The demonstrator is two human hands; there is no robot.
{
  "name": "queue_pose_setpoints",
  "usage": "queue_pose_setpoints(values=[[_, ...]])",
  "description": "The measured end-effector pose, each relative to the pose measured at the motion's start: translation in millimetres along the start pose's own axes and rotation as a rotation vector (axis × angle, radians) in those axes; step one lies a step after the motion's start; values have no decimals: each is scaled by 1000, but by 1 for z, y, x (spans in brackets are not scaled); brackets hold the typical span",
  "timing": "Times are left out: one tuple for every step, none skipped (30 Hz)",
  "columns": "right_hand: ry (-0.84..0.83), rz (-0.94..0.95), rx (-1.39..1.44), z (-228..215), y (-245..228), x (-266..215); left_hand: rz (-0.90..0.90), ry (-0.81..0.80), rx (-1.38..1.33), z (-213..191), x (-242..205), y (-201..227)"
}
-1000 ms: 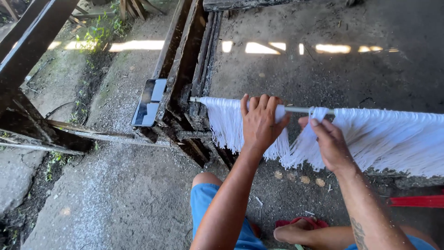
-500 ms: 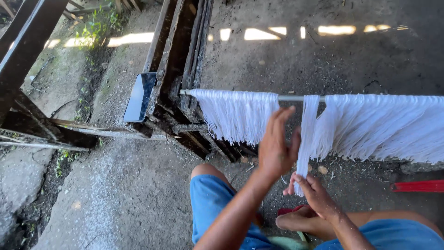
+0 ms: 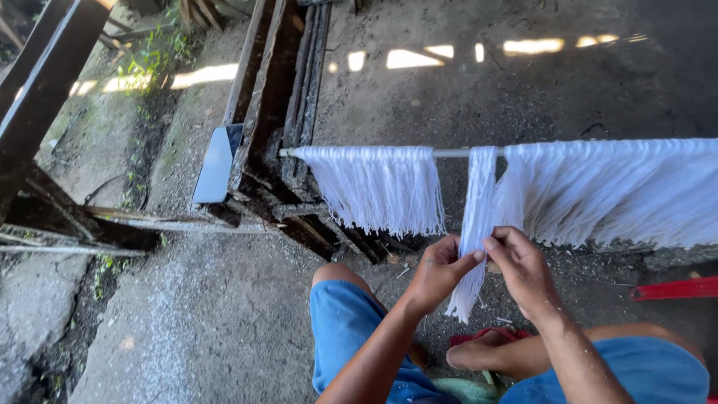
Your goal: A person is seen sitting on a stool, efficiently organizing and spreading out bundles of white threads along a horizontal metal rod mounted on a wooden frame.
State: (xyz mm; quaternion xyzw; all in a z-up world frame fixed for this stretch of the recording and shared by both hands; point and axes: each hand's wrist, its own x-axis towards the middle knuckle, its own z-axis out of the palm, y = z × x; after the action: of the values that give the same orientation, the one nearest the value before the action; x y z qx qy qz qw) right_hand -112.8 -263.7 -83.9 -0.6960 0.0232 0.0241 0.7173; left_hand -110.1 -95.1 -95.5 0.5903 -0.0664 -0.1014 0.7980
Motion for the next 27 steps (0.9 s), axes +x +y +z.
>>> queue_pose_setpoints(values=[[31,-29,19,0,3,6,20,62,39,1,0,1],[39,-36,20,-2,5,7,24,52,40,3,-2,9],[56,-19,144,-3,6,7,16,71,14,4,-6,18],[72,-3,268,-3,8,8,8,89,-12,4,-9,26],[69,0,268,-8,11,8,8,93,-13,10,-15,42],[11,4,356,-14,14,8,10,114,-106,16,-21,56],[-42,13,445,-20,18,6,6,134,-201,22,-28,70],[-41,20,445,-21,18,5,0,137,-202,14,-28,50],[-41,33,373,-23,18,5,-33,105,-295,5,-27,31],[-41,46,302,-25,17,5,-66,73,-388,-2,-25,12],[-35,42,302,-24,15,5,-67,65,-387,-2,-27,14],[-9,59,241,-24,12,5,-81,52,-388,-2,-29,16],[11,76,179,-22,9,7,-90,43,-391,-2,-31,19],[11,71,178,-17,-4,3,-87,40,-391,2,-32,27],[-6,104,198,-11,-16,0,-70,55,-278,5,-33,35],[-24,136,217,-5,-28,-4,-53,70,-164,7,-35,43],[-29,137,216,-5,-16,0,-51,75,-165,3,-31,38],[-72,130,199,-6,-3,5,-1,75,-85,0,-27,32],[-112,126,183,-7,11,7,46,74,-6,-3,-23,25],[-113,130,183,2,2,4,43,76,-6,6,-29,46],[-106,63,152,10,-8,2,35,77,-29,15,-33,68],[-99,-4,121,18,-18,0,26,77,-51,24,-38,90],[-99,-8,121,17,-25,-3,30,76,-50,21,-37,81],[-80,29,198,16,-32,-6,-7,112,-120,18,-37,73],[-64,68,274,15,-39,-9,-43,152,-191,15,-37,64],[-66,65,274,12,-36,-4,-39,153,-190,9,-35,57],[-71,82,325,9,-31,-2,-31,146,-219,4,-34,48]])
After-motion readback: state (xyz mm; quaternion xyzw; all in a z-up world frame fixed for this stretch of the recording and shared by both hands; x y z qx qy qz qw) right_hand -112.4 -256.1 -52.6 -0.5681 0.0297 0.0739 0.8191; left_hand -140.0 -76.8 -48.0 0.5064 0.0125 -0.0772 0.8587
